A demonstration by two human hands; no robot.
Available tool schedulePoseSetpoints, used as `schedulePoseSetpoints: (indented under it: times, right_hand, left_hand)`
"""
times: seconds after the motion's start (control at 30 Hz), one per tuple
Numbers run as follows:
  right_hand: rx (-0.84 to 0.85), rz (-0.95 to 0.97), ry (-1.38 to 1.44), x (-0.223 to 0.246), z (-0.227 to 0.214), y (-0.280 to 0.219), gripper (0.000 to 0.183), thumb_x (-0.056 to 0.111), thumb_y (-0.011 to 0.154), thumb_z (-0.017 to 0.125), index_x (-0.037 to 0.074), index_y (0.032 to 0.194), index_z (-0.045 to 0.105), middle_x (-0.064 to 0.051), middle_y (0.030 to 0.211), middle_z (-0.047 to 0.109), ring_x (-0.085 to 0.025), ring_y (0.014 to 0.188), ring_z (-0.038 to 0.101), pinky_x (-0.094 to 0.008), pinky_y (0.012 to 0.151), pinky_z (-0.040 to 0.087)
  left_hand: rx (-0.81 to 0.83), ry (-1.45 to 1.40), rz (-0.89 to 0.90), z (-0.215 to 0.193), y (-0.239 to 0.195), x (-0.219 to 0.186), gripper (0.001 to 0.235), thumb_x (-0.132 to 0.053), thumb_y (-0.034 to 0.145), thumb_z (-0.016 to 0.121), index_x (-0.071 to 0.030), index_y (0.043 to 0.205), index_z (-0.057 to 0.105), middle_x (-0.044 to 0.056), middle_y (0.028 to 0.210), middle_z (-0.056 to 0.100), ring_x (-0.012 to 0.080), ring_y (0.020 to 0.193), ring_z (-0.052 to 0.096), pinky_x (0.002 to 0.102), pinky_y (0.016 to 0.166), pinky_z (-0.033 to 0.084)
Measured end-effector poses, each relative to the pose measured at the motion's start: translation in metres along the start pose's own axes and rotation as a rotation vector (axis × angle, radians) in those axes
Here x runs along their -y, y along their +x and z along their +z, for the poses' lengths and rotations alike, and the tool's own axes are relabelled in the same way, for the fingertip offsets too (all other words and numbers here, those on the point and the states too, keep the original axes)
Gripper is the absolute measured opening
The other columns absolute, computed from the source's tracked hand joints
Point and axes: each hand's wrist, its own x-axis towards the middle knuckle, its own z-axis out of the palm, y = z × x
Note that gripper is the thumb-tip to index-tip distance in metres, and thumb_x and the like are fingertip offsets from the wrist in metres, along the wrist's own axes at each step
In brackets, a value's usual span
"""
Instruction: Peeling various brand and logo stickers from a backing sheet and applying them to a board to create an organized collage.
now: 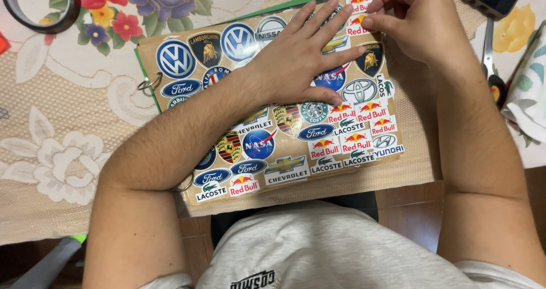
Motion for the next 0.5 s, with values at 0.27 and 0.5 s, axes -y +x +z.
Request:
schedulePoseSetpoints:
  times: [0.27,0.5]
  right_hand:
    - [-0.092,0.044,-0.18,0.006,0.004,-0.001,0.04,0.03,0.095,0.096,0.013,0.105,0.061,0.0,0.083,0.056,-0.015,0.075,0.049,-0.034,0.068,0.038]
    - [-0.025,0.069,-0.095,-0.009,-0.004,0.0,0.046,0.02,0.093,0.093,0.009,0.114,0.054,-0.005,0.099,0.053,-0.019,0.087,0.048,-0.035,0.075,0.04]
  left_hand:
    - [-0.016,0.065,0.014,0.0,0.001,0.0,0.089,-0.081,0.091,0.052,-0.022,0.157,0.041,0.021,0.161,0.026,0.0508,0.146,0.014,0.066,0.118,0.012]
    - [0.027,0.057,-0.001,-0.003,0.001,-0.002,0.089,-0.082,0.092,0.046,-0.022,0.158,0.038,0.021,0.162,0.023,0.0489,0.147,0.01,0.065,0.119,0.009]
